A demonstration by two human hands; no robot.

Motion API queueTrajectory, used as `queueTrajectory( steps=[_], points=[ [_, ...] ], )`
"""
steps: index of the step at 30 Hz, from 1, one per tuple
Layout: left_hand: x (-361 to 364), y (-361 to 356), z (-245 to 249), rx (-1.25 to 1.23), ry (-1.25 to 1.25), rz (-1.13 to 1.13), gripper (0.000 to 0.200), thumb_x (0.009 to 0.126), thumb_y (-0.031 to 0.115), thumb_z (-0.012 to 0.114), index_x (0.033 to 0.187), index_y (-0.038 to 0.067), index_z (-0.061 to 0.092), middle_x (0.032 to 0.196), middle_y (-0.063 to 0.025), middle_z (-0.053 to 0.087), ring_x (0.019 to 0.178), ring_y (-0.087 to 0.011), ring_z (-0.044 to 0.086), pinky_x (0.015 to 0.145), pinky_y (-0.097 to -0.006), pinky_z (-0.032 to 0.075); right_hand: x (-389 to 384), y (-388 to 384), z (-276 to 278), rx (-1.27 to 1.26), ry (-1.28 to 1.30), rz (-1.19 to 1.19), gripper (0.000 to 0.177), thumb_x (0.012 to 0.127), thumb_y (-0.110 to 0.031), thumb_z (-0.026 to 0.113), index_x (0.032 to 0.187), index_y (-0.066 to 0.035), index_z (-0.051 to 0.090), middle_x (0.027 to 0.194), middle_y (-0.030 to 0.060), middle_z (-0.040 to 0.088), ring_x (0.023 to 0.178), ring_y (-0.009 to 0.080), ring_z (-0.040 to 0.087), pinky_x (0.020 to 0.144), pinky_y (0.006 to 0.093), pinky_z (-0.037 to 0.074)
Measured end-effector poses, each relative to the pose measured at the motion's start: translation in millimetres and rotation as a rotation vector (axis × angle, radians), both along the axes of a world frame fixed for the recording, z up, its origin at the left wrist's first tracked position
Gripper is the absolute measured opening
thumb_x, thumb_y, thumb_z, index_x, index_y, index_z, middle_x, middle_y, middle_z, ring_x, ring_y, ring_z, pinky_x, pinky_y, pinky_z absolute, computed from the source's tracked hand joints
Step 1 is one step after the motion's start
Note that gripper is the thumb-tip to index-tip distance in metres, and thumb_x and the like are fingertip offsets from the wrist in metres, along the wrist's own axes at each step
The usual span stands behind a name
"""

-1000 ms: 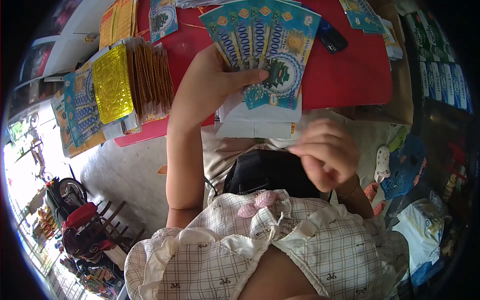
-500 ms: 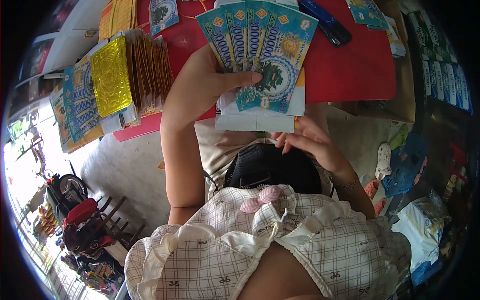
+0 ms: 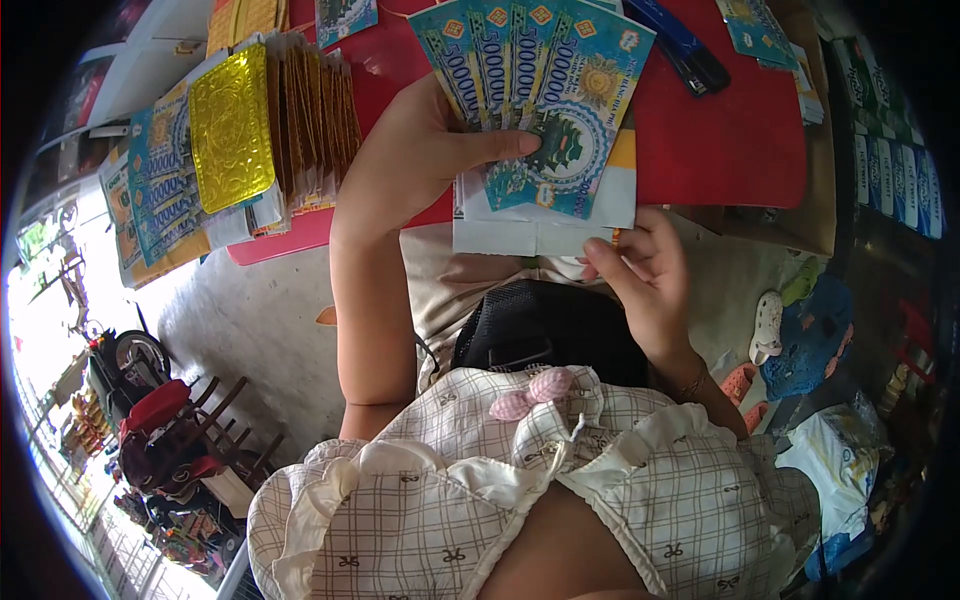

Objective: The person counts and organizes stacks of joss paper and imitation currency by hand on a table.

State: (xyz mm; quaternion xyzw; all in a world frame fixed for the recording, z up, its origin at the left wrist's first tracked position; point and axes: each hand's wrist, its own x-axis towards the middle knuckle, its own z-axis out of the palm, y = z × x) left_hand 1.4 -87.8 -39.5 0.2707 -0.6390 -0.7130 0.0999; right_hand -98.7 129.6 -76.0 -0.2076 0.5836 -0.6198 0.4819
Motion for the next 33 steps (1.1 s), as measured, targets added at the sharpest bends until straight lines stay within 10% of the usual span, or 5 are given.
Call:
queueTrajectory(
  steps=[33],
  points=[
    [4.4,16.8,2.0,0.103,0.023,0.109,0.03,0.077,0.005,0.075,0.104,-0.001,0.064,0.095,-0.0078,0.07,0.082,-0.0108,0.065,0.071,-0.024,0.052,-2.0,-0.8,-1.6,-0.092,0.186,-0.077,0.048,0.091,-0.002,0.058,0.133,0.004,0.035,0.085,0.008,0.062,0.072,0.0076,0.056,0.065,0.0215,0.048]
  ],
)
